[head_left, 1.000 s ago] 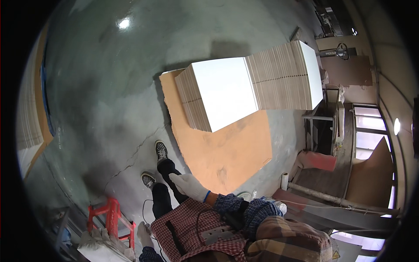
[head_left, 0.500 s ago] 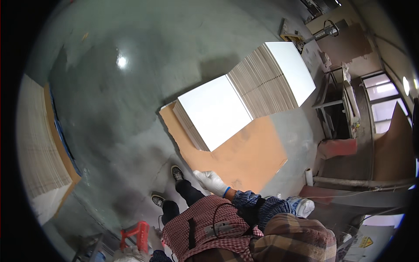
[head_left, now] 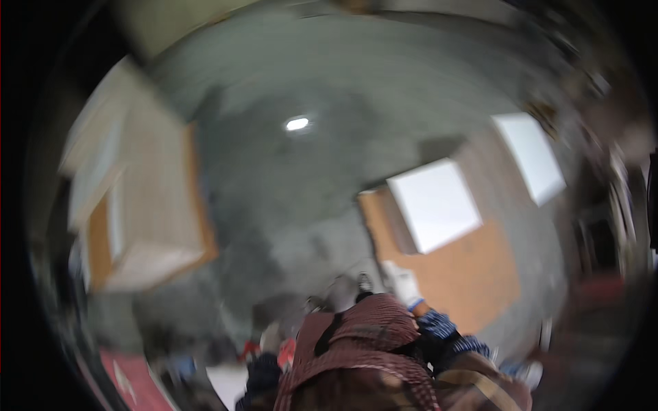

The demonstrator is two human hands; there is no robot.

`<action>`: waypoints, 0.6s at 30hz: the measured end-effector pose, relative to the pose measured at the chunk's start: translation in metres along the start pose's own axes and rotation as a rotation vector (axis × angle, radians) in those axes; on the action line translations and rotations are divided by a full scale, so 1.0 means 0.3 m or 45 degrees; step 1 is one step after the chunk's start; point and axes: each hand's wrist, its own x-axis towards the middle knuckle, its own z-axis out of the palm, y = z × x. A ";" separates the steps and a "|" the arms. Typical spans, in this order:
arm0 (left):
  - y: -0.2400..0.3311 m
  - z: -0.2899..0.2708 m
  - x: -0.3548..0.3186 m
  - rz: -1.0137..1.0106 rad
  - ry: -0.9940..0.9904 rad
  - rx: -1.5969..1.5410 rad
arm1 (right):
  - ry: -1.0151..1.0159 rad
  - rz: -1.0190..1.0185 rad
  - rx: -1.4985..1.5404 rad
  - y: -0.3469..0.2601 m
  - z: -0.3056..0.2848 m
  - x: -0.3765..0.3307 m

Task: Cleaning and inspecting white manufactured furniture panels using a cloth.

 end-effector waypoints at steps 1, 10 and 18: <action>-0.012 -0.048 0.037 -0.111 -0.128 -0.086 | 0.441 -0.476 -0.303 -0.009 0.033 0.018; -0.306 -0.064 -0.076 -0.577 0.173 -1.887 | -0.101 0.328 0.934 -0.346 0.327 0.149; -0.247 -0.104 -0.331 -0.876 0.655 -2.563 | -0.333 0.233 0.863 -0.646 0.484 0.234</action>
